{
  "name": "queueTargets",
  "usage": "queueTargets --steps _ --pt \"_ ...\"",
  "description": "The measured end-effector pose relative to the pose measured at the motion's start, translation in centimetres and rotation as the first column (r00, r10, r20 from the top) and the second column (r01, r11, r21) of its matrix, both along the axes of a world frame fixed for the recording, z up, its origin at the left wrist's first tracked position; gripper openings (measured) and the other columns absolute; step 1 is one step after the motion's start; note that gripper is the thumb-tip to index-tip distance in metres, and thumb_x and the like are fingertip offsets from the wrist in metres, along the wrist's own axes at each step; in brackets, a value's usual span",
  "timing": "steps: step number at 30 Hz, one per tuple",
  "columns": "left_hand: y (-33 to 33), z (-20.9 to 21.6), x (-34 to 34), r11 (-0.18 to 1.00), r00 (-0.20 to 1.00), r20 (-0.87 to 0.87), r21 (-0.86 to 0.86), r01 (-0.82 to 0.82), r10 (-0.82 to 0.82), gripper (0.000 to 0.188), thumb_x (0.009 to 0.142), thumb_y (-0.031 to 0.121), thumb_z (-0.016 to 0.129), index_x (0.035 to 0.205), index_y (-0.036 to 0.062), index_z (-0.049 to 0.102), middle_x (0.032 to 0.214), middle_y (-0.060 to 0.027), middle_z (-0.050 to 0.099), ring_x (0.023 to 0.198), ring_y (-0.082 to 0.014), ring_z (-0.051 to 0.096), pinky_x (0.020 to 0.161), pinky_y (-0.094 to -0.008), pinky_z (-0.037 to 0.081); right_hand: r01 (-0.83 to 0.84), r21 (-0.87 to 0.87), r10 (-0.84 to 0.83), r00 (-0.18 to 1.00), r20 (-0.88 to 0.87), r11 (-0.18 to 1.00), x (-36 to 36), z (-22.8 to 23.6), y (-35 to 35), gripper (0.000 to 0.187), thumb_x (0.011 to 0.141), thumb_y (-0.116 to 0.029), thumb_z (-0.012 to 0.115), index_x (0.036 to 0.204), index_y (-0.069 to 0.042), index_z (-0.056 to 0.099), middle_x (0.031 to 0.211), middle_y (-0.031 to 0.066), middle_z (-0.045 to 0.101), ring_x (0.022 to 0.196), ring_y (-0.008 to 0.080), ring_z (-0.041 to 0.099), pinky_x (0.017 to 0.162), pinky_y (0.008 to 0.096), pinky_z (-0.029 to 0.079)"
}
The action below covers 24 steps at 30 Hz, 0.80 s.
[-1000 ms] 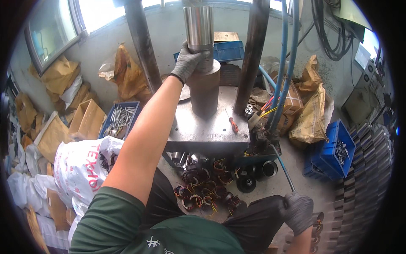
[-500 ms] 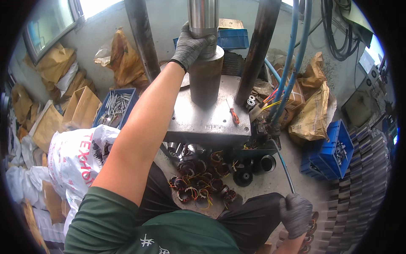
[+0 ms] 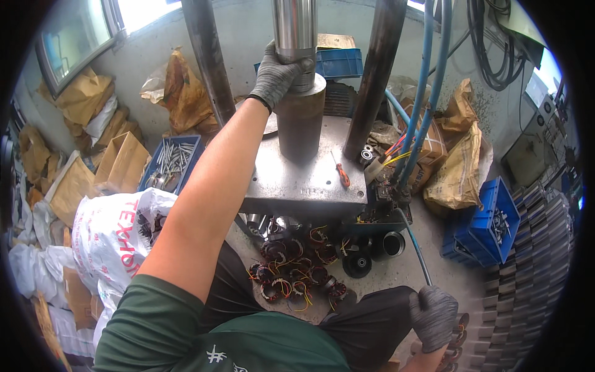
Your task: Assembling stator coils into metal housings using an industrial press.
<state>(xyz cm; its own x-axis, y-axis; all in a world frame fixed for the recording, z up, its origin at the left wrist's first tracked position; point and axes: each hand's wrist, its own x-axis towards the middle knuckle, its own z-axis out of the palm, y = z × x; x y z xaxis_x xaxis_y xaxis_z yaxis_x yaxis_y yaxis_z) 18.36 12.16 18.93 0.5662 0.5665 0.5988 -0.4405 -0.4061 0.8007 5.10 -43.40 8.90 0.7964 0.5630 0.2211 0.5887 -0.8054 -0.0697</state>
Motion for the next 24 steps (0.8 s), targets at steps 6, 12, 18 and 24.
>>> queueTargets --steps 6,12,18,24 --pt "0.7 -0.1 0.0 1.000 0.999 -0.031 0.012 -0.015 0.016 0.101 0.065 0.021 0.099 0.147 0.0067 0.042 0.130 -0.0108 0.066 0.116 -0.0211 0.066 0.104 -0.0316 0.054 0.001 0.015 -0.002 1.000 0.006 1.000 0.1 -0.3 0.0 0.025 0.081 -0.022 0.074 0.071 -0.006 0.059 0.070 0.0190 0.058 0.070 0.0421 0.062 0.064 0.0506 0.048" --pt "0.9 -0.6 0.4 0.998 0.998 0.006 -0.001 0.064 -0.064 0.097 0.072 0.022 0.097 0.150 0.0044 0.042 0.134 -0.0141 0.065 0.124 -0.0244 0.064 0.111 -0.0352 0.051 0.002 0.031 -0.003 1.000 0.021 1.000 0.0 -0.2 0.1 0.026 0.081 -0.021 0.075 0.069 -0.006 0.058 0.069 0.0190 0.058 0.068 0.0422 0.061 0.062 0.0499 0.047" --pt "0.6 -0.2 0.3 0.999 0.999 -0.042 0.014 0.032 -0.031 0.095 0.072 0.022 0.097 0.148 0.0037 0.043 0.132 -0.0145 0.066 0.123 -0.0248 0.065 0.110 -0.0361 0.052 0.010 0.073 -0.012 1.000 0.019 0.997 0.1 0.0 0.3 0.025 0.082 -0.019 0.074 0.070 -0.006 0.057 0.069 0.0194 0.057 0.068 0.0425 0.060 0.061 0.0497 0.046" --pt "1.4 -0.5 0.7 1.000 0.999 -0.045 -0.008 0.006 -0.007 0.103 0.065 0.022 0.099 0.149 0.0044 0.041 0.133 -0.0119 0.065 0.121 -0.0218 0.065 0.107 -0.0325 0.053 0.007 0.071 -0.008 1.000 0.012 0.997 0.4 0.4 0.3 0.027 0.084 -0.020 0.073 0.070 -0.005 0.056 0.070 0.0198 0.057 0.069 0.0432 0.060 0.061 0.0497 0.045"
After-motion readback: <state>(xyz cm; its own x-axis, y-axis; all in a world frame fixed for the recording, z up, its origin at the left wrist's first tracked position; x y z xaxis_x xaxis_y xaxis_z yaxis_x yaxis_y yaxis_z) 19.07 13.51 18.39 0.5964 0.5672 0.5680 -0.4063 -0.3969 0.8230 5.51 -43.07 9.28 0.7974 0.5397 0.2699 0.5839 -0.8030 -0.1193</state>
